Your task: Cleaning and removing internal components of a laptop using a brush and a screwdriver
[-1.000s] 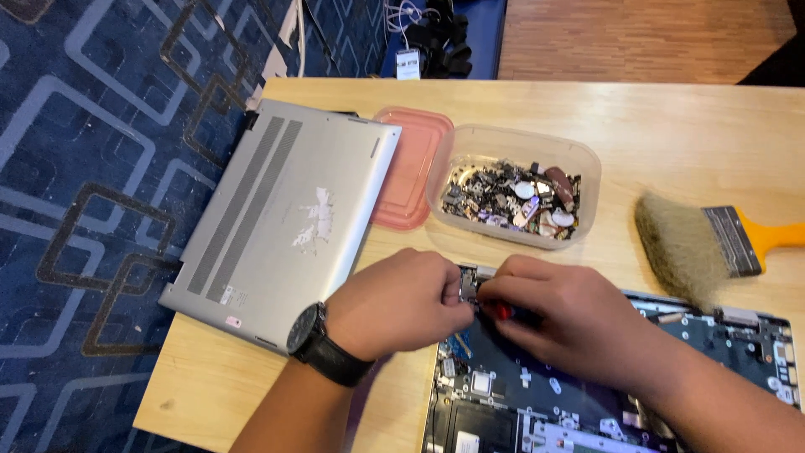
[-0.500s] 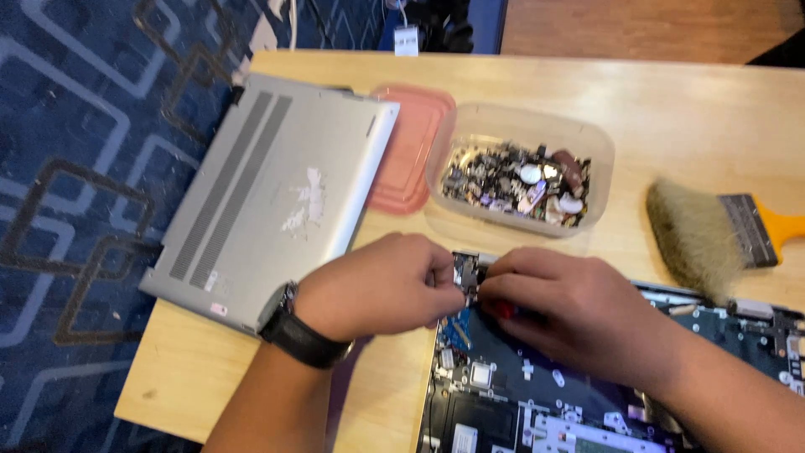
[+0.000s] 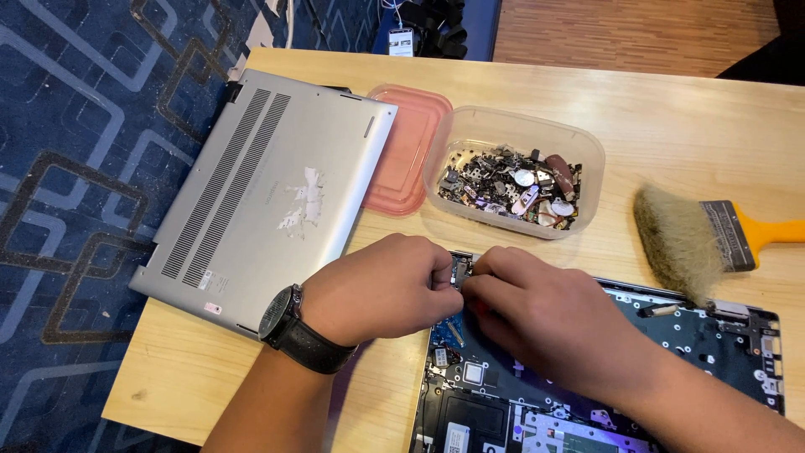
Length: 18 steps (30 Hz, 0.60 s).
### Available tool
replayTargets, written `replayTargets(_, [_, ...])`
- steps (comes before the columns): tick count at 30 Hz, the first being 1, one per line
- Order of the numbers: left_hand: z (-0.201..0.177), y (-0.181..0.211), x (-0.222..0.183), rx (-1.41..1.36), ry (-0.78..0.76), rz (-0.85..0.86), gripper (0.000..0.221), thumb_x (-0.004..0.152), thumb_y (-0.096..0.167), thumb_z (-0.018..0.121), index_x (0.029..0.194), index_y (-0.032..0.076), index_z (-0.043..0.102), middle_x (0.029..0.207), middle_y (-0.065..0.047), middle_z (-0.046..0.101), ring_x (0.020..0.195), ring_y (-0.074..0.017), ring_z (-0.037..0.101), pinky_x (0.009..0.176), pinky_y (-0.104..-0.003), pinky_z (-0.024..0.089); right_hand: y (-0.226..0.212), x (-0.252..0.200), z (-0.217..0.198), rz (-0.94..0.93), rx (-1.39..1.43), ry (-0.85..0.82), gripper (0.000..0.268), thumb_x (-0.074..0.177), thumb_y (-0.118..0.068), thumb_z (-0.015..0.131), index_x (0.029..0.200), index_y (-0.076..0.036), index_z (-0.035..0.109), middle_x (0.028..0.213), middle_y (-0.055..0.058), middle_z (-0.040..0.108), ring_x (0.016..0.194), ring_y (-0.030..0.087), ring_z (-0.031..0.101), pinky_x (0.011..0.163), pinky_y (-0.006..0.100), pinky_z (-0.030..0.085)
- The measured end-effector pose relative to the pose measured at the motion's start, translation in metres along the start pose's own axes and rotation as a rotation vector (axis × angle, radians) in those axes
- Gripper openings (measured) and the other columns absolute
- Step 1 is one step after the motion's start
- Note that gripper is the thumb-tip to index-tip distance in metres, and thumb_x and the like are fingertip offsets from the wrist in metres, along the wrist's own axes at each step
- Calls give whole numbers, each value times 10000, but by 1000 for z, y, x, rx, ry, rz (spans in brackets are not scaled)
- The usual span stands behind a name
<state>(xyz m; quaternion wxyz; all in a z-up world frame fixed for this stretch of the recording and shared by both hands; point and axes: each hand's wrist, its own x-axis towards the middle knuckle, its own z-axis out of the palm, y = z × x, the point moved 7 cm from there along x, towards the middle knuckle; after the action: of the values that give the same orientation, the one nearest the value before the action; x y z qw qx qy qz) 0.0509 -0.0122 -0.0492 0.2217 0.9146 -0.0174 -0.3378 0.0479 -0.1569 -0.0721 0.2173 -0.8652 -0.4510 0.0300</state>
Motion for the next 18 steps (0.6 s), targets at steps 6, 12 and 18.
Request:
replayTargets(6, [0,-3,1,-3,17,8,257,856,317,568,674,140,528,652,-51,555,666,-216,477,600,-412,354,-5,0,6,-49,-200,2,152,981,-275,635,967,-144,560,951,49,535,845,284,596,498,483,500])
replayTargets(12, [2,-6,6,-29,40,86,127,841,297,602,785,186,625,741,0,686,705,-183,591,643,-370,428,-13,-12,-16,104,5,10,268,879,-355,691,1071,-171,659,1021,20,621,978,247,652,654,443,577])
replayTargets(18, [-2,0,0,-33,33,43,121,846,269,565,760,183,570,732,18,650,692,-181,558,614,-372,392,-27,-13,-9,30,-306,197,205,952,-354,707,944,-180,600,846,51,601,786,322,572,648,469,456])
